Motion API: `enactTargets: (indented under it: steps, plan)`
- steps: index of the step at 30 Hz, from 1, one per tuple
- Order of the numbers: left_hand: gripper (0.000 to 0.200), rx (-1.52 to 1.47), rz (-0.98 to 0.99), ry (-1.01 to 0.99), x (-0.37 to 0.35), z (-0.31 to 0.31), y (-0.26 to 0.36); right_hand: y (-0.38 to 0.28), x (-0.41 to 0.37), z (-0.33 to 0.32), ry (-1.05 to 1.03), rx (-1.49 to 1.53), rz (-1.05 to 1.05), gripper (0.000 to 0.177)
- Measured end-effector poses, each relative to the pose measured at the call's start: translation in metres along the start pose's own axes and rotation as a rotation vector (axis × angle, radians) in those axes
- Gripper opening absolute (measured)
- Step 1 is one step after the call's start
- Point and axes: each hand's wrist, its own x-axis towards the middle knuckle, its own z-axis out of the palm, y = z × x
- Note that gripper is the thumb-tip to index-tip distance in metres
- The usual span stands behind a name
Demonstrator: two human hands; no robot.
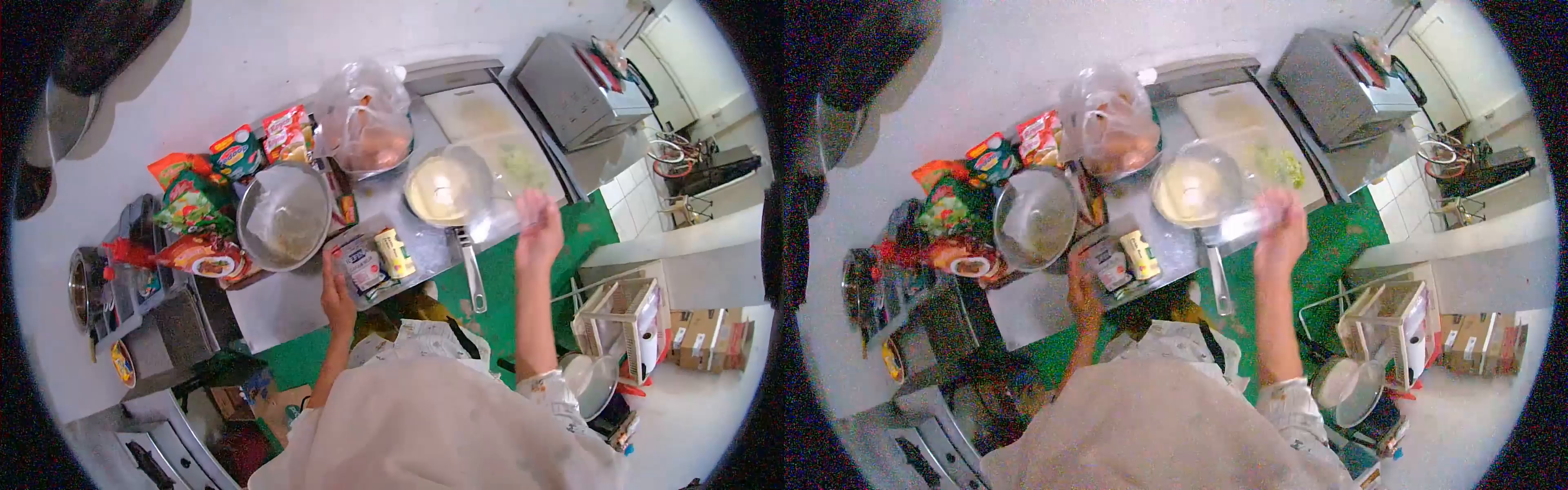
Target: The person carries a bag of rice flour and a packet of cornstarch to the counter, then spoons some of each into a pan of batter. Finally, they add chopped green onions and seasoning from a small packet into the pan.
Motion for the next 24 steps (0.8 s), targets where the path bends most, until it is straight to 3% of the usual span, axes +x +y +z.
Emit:
enactTargets:
  steps: [3, 7, 9, 11, 13, 14, 16, 19, 20, 24]
  plan:
    - [0.048, -0.008, -0.101, -0.020, -0.002, -0.002, 0.007, -0.021, 0.092, -0.013, 0.004, 0.049, -0.105, 0.029]
    - [0.052, -0.132, -0.078, 0.106, -0.010, 0.001, 0.004, 0.012, 0.233, -0.025, 0.167, 0.167, 0.086, 0.014]
    - [0.053, 0.021, -0.250, 0.132, -0.017, 0.000, 0.019, 0.055, 0.296, -0.044, 0.107, 0.244, 0.296, 0.010]
    - [0.054, -0.016, -0.186, 0.215, -0.027, 0.005, 0.021, 0.106, 0.328, -0.043, 0.215, 0.012, 0.161, 0.017]
    - [0.054, -0.038, -0.112, 0.292, -0.038, 0.018, 0.036, 0.125, 0.319, -0.023, 0.264, -0.005, 0.246, 0.014]
    - [0.055, -0.023, -0.146, 0.350, -0.042, 0.023, 0.053, 0.177, 0.362, -0.055, 0.012, -0.322, 0.161, 0.014]
    - [0.055, 0.002, -0.184, 0.418, -0.053, 0.039, 0.080, 0.275, 0.445, -0.116, -0.374, -0.919, -0.240, 0.015]
    - [0.054, 0.096, -0.284, 0.515, -0.071, 0.063, 0.108, 0.163, 0.334, -0.035, -0.092, -1.046, -0.400, 0.018]
    - [0.053, 0.098, -0.269, 0.550, -0.078, 0.070, 0.115, 0.134, 0.309, -0.035, -0.101, -1.048, -0.391, 0.018]
    - [0.052, 0.178, -0.278, 0.603, -0.087, 0.100, 0.152, 0.062, 0.232, -0.088, -0.608, -1.211, -0.482, 0.019]
